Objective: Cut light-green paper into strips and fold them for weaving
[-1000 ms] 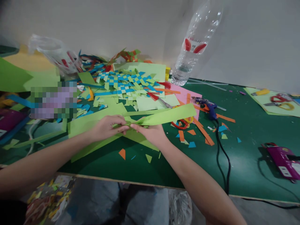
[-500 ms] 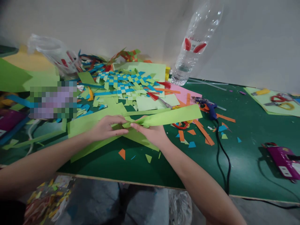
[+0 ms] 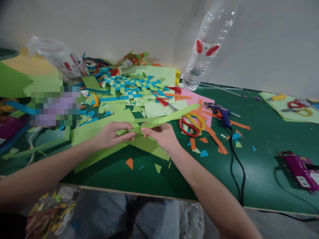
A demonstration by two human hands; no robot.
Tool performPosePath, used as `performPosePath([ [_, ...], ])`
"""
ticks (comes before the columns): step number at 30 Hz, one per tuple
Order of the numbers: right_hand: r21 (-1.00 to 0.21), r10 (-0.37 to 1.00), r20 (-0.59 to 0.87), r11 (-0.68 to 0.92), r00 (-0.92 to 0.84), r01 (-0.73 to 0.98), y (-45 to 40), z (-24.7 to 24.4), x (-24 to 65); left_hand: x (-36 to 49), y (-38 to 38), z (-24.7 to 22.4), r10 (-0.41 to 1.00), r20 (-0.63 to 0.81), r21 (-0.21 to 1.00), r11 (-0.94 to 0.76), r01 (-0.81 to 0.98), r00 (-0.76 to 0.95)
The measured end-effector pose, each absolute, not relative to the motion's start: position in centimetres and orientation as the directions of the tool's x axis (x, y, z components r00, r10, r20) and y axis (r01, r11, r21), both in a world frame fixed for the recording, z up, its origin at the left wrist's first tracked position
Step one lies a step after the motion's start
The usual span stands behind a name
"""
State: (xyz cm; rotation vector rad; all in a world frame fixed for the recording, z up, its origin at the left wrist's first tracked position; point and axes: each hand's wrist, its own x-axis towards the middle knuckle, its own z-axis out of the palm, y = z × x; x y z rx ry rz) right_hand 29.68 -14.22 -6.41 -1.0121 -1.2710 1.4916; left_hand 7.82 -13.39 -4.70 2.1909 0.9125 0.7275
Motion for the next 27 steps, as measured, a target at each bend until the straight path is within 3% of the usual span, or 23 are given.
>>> performPosePath([
  [10,-0.990,0.991,-0.039,-0.056,-0.126,-0.131,-14.3,-6.0,29.4,8.0,-13.6,-4.7,0.771,0.191,0.752,-0.513,0.414,0.608],
  [20,-0.991,0.992,-0.049,-0.063,-0.114,-0.120,-14.3,-5.8,29.2,7.9,-13.6,-5.0,0.750,0.225,0.739,-0.547,0.392,0.622],
  [27,-0.982,0.987,-0.076,-0.099,-0.144,-0.158,-13.3,-6.2,30.3,7.8,-13.4,-4.6,0.814,0.071,0.824,-0.373,0.426,0.576],
])
